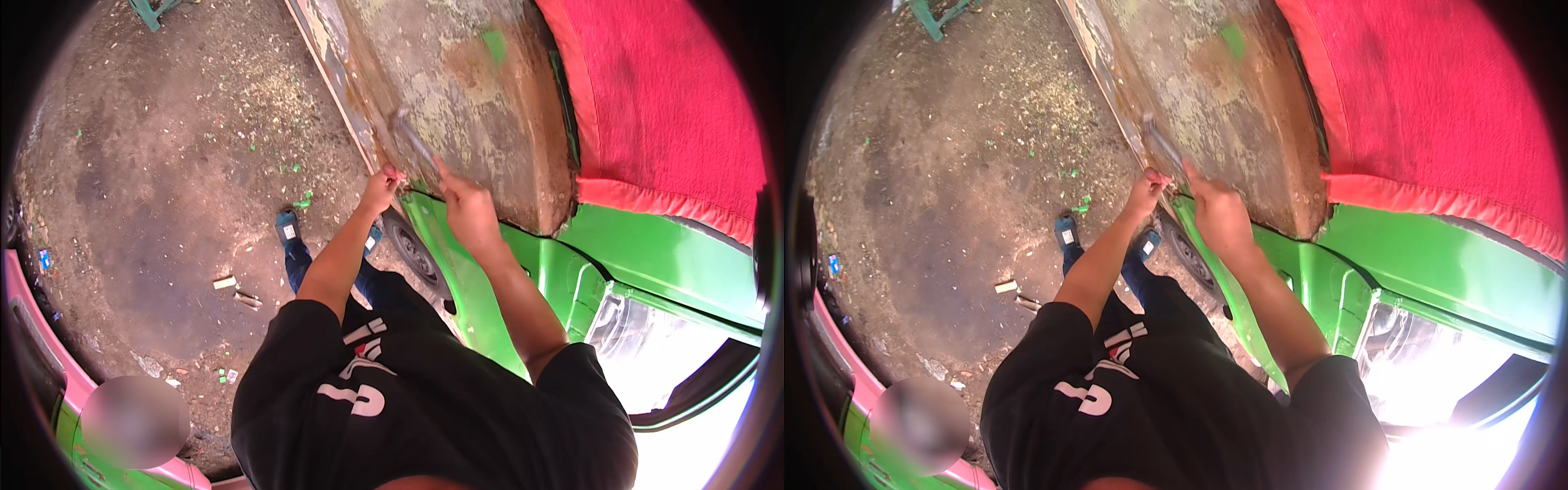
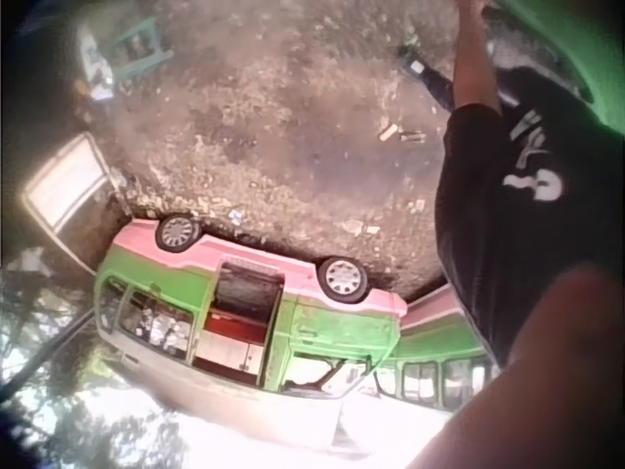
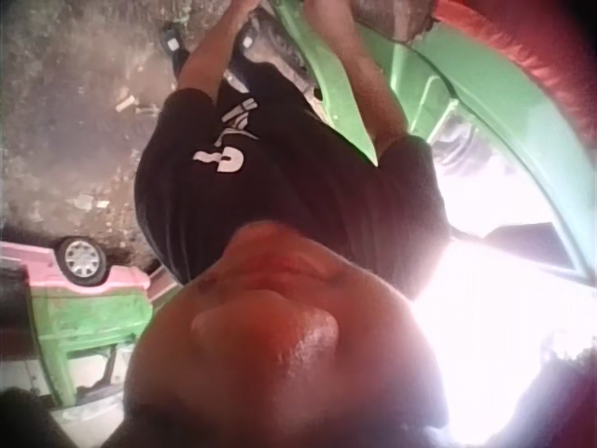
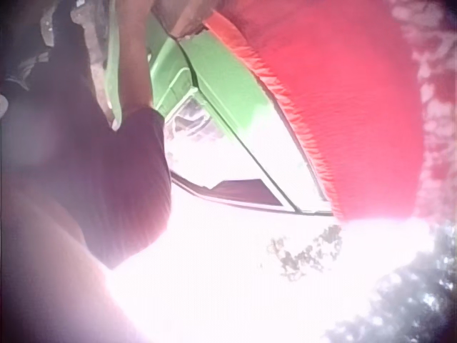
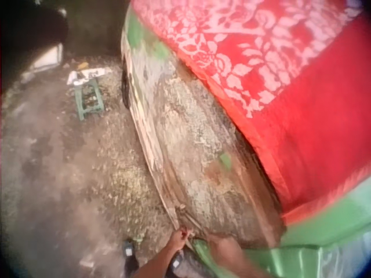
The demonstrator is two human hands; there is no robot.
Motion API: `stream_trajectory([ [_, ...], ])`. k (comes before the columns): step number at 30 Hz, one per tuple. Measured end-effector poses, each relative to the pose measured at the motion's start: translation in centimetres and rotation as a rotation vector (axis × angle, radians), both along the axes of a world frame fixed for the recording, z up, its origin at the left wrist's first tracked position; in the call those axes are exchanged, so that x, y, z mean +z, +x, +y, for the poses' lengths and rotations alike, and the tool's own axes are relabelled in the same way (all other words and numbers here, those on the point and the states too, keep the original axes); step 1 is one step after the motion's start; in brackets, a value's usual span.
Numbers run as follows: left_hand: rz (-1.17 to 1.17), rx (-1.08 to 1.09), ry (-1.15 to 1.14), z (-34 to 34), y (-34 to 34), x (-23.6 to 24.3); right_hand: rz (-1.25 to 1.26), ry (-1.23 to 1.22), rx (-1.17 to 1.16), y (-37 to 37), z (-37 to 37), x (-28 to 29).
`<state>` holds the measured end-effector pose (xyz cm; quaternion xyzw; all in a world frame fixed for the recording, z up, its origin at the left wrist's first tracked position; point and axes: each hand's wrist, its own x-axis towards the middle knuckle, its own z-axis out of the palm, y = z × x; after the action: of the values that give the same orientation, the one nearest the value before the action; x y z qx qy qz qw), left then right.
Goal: The person uses a hammer and a red-handled punch to repeatedly strike a green vehicle panel along its lower edge. The person moves along the panel, striking different spots to flatten or adjust the metal surface.
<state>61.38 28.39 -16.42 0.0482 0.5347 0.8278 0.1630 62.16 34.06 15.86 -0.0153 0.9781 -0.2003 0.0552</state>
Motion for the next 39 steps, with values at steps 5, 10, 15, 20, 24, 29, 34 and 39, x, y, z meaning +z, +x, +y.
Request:
stream_trajectory([
  [5,-0.071,0.158,0.155,-1.0,1.0,0.7,0.028,-0.131,-0.094,0.9,-0.9,3.4],
  [10,-0.124,0.158,0.146,-1.9,0.3,2.5,0.090,-0.245,-0.115,2.9,0.5,1.7],
  [15,-0.099,0.125,0.102,-1.9,-0.2,2.9,0.022,-0.265,-0.163,3.5,1.0,1.9],
  [20,-0.059,0.122,0.148,-1.6,-0.2,3.2,0.050,-0.232,-0.138,4.1,1.8,1.0],
  [24,-0.010,0.135,0.037,-1.5,-0.3,4.0,0.057,-0.236,-0.028,3.3,1.0,0.9],
  [29,-0.022,0.031,-0.173,-1.3,-0.7,3.4,0.013,-0.002,0.102,4.0,0.7,-0.4],
  [34,0.090,-0.014,-0.332,-1.0,0.6,1.7,-0.011,-0.088,-0.055,4.5,3.5,-1.5],
  [39,-0.085,0.138,-0.060,-1.5,1.8,3.6,-0.001,-0.227,-0.112,4.9,2.7,1.5],
])
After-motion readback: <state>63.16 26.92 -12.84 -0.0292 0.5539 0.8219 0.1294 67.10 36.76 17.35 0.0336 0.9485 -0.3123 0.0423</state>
